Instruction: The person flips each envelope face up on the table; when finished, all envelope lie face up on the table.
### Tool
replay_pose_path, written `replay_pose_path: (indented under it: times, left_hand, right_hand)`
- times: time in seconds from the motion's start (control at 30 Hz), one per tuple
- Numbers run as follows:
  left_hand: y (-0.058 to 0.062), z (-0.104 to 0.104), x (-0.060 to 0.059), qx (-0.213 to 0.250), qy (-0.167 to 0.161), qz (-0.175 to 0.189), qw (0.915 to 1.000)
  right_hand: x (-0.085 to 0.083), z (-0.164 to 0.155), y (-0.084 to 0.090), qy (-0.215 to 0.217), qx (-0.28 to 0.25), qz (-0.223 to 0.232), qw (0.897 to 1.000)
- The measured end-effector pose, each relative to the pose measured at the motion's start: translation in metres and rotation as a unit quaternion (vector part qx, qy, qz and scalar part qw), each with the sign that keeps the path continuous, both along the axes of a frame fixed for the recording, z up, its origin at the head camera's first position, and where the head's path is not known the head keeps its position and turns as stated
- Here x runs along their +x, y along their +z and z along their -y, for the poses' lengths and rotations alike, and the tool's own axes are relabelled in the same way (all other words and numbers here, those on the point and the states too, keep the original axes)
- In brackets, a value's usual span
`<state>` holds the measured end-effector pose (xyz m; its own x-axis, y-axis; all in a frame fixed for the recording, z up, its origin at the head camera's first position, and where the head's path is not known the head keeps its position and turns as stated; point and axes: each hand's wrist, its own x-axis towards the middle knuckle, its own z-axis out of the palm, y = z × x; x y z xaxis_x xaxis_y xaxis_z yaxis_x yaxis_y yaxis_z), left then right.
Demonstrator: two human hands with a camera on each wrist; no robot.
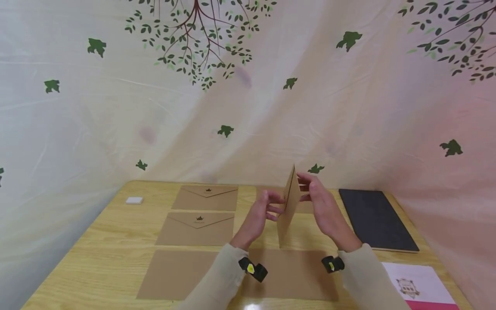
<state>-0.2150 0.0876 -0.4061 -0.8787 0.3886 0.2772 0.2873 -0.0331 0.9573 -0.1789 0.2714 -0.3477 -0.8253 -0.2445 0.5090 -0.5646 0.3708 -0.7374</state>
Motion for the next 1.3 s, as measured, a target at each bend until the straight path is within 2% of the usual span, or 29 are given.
replay_pose_path:
  times: [0.17, 0.47, 0.7, 0.87, 1.03, 1.17, 1.3]
  left_hand:
    - [-0.007, -0.004, 0.002, -0.03, -0.01, -0.003, 0.9995]
    - [-0.018, -0.01, 0.002, -0.074, -0.031, 0.009, 0.9967]
    - [-0.021, -0.014, 0.005, -0.137, -0.027, 0.02, 0.99]
    - [-0.023, -0.016, 0.006, -0.159, -0.023, 0.026, 0.9867]
    - [-0.025, -0.014, 0.008, -0.166, -0.019, 0.051, 0.9846]
    - [-0.025, -0.01, 0.008, -0.184, -0.012, 0.059, 0.9811]
    - [-0.025, -0.004, 0.007, -0.221, 0.004, 0.048, 0.9742]
  right_hand:
    - [0.005, -0.009, 0.004, -0.026, 0.007, -0.005, 1.0]
    - [0.012, -0.032, 0.002, -0.04, 0.014, -0.009, 0.999]
    - [0.02, -0.047, -0.002, -0.073, 0.045, -0.024, 0.996]
    - [0.025, -0.056, -0.009, -0.104, 0.057, -0.021, 0.993]
    - [0.028, -0.064, -0.016, -0.126, 0.067, 0.006, 0.99]
    - [0.029, -0.07, -0.025, -0.146, 0.09, 0.048, 0.984]
    - [0.027, -0.074, -0.038, -0.174, 0.123, 0.12, 0.97]
